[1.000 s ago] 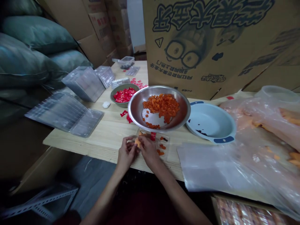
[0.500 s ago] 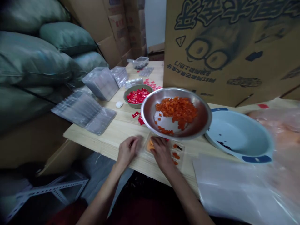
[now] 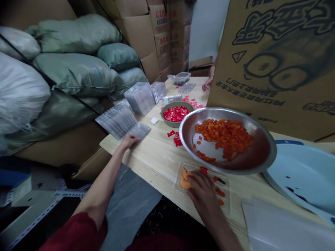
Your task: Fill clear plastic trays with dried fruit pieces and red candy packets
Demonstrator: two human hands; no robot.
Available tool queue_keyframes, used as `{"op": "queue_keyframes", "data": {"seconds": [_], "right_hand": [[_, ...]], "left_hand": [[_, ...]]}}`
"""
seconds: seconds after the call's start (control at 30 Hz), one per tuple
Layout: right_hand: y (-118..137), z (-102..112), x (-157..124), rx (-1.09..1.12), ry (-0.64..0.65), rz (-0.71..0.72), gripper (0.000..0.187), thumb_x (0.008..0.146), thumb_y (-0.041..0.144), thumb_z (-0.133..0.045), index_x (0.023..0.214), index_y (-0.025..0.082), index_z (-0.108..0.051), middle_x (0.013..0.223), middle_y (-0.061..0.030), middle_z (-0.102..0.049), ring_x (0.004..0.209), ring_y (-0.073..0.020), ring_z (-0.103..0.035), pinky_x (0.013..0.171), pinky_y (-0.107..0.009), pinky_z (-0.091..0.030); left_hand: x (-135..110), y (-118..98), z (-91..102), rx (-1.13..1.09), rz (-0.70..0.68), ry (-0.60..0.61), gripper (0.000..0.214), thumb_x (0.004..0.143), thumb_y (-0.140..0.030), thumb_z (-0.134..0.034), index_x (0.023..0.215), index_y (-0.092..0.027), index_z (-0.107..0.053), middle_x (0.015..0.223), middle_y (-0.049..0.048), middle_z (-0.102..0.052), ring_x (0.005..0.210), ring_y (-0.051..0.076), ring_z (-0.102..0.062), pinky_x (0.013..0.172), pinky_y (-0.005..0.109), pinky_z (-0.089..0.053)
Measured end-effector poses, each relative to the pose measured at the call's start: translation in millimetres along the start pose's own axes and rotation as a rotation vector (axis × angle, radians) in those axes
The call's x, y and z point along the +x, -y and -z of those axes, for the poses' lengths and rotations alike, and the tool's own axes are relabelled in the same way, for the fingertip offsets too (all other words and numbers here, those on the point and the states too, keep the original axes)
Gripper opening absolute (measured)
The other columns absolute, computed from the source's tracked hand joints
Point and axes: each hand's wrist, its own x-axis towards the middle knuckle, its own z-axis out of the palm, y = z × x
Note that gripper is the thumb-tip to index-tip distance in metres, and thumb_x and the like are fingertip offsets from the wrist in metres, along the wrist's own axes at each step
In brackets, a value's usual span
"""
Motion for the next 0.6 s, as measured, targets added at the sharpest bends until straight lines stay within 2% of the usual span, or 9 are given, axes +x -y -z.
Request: {"op": "queue_keyframes", "data": {"seconds": [0.13,0.3,0.37,0.5,0.6], "right_hand": [[-5,10,-13,0.024,-0.070,0.010,0.028,0.099,0.029,-0.060,0.124,0.025,-0.071,0.133,-0.0106,-0.071,0.127,-0.0330,-0.062,0.104,-0.055,-0.051],[-12,13,-21,0.015,-0.076,-0.007,0.029,0.099,0.029,-0.061,0.126,0.025,-0.070,0.133,-0.0111,-0.071,0.127,-0.0334,-0.064,0.104,-0.056,-0.052],[-12,12,-22,0.026,-0.080,-0.009,0.030,0.099,0.029,-0.060,0.126,0.024,-0.071,0.133,-0.0121,-0.071,0.127,-0.0334,-0.064,0.103,-0.056,-0.053],[-10,13,-19,0.035,-0.092,0.000,0.031,0.098,0.033,-0.061,0.125,0.024,-0.073,0.128,-0.0127,-0.074,0.124,-0.0339,-0.067,0.100,-0.056,-0.056],[-4,17,-16,0.037,-0.114,-0.008,0.031,0.099,0.033,-0.059,0.125,0.025,-0.073,0.127,-0.0122,-0.074,0.122,-0.0342,-0.068,0.099,-0.058,-0.057]], "left_hand": [[4,7,-5.6,0.021,0.009,-0.009,0.023,0.088,-0.031,-0.074,0.073,-0.016,-0.065,0.062,-0.0050,-0.057,0.059,0.012,-0.052,0.062,0.026,-0.042],[4,10,-9.6,0.034,-0.024,-0.031,0.024,0.086,-0.034,-0.074,0.072,-0.015,-0.070,0.062,-0.0020,-0.061,0.069,0.016,-0.059,0.063,0.026,-0.043],[3,11,-10.1,0.058,-0.016,-0.027,0.025,0.091,-0.036,-0.072,0.081,-0.013,-0.071,0.073,-0.0001,-0.066,0.073,0.016,-0.063,0.068,0.028,-0.049],[2,9,-9.4,0.140,-0.005,-0.002,0.029,0.098,-0.042,-0.067,0.104,-0.014,-0.069,0.101,0.0044,-0.071,0.089,0.018,-0.069,0.082,0.038,-0.059],[1,4,-10.0,0.196,-0.028,-0.015,0.021,0.098,-0.035,-0.066,0.097,-0.014,-0.071,0.102,0.0084,-0.074,0.100,0.023,-0.070,0.092,0.041,-0.055]]}}
